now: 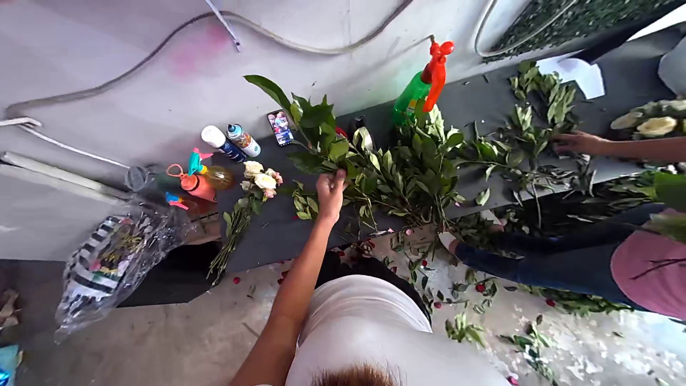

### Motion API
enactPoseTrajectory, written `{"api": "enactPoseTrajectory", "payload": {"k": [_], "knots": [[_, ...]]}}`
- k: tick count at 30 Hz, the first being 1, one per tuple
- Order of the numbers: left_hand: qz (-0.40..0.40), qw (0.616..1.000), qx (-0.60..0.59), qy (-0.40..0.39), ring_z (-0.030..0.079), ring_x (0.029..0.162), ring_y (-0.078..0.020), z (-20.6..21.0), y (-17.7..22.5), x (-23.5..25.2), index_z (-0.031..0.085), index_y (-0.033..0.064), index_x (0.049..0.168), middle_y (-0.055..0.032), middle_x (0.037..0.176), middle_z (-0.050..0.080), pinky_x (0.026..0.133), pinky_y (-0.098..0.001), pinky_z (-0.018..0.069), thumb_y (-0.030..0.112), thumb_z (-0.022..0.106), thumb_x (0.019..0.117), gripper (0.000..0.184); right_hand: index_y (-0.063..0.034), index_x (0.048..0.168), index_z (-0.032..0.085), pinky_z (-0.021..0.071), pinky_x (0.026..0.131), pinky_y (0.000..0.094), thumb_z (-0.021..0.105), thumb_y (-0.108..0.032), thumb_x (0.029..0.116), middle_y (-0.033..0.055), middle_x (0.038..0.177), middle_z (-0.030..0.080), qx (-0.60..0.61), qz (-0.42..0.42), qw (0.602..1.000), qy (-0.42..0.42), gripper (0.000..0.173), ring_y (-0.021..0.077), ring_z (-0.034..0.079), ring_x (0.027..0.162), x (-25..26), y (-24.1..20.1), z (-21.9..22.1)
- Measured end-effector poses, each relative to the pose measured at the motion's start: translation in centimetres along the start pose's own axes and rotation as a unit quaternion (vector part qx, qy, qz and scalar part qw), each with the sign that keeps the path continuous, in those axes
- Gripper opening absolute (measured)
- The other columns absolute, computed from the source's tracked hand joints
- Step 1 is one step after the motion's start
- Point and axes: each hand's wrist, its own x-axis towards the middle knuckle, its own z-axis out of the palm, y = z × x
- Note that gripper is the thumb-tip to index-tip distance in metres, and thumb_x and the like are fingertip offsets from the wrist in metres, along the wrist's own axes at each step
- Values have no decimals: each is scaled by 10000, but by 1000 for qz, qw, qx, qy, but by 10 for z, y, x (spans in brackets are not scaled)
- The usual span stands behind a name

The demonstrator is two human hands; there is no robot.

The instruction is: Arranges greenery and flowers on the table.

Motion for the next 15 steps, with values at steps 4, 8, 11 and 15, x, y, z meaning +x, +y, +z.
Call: {"api": "enactPoseTrajectory", "payload": {"k": [4,8,11,15], "knots": [[11,998,51,-45,657,945,-144,26,-18,-14,562,-37,1164,-110,1040,639,879,-391,578,253,581,1047,313,198,1486,315,393,1136,581,653,-63,945,469,1486,330,247,-458,831,196,689,576,412,1361,66,-74,37],[38,990,95,-100,662,882,-90,53,-30,-35,619,-84,1117,-120,973,692,839,-306,567,126,607,1026,230,130,1484,392,376,1172,502,748,-328,890,350,1546,360,214,-691,686,80,830,415,385,1447,-53,-220,15],[9,981,151,-124,673,874,-197,64,-33,-50,634,-107,1125,-196,971,695,831,-389,567,26,685,950,226,32,1446,472,455,1097,484,858,-378,783,238,1404,553,131,-732,668,8,870,296,546,1311,-112,-274,30],[0,958,180,-223,574,1267,-312,45,-31,-45,497,-109,1387,-273,1348,577,1088,-446,468,-18,673,935,494,66,1227,632,525,958,547,764,-249,935,248,1121,691,96,-743,662,7,450,334,682,1057,-120,-303,48]]}}
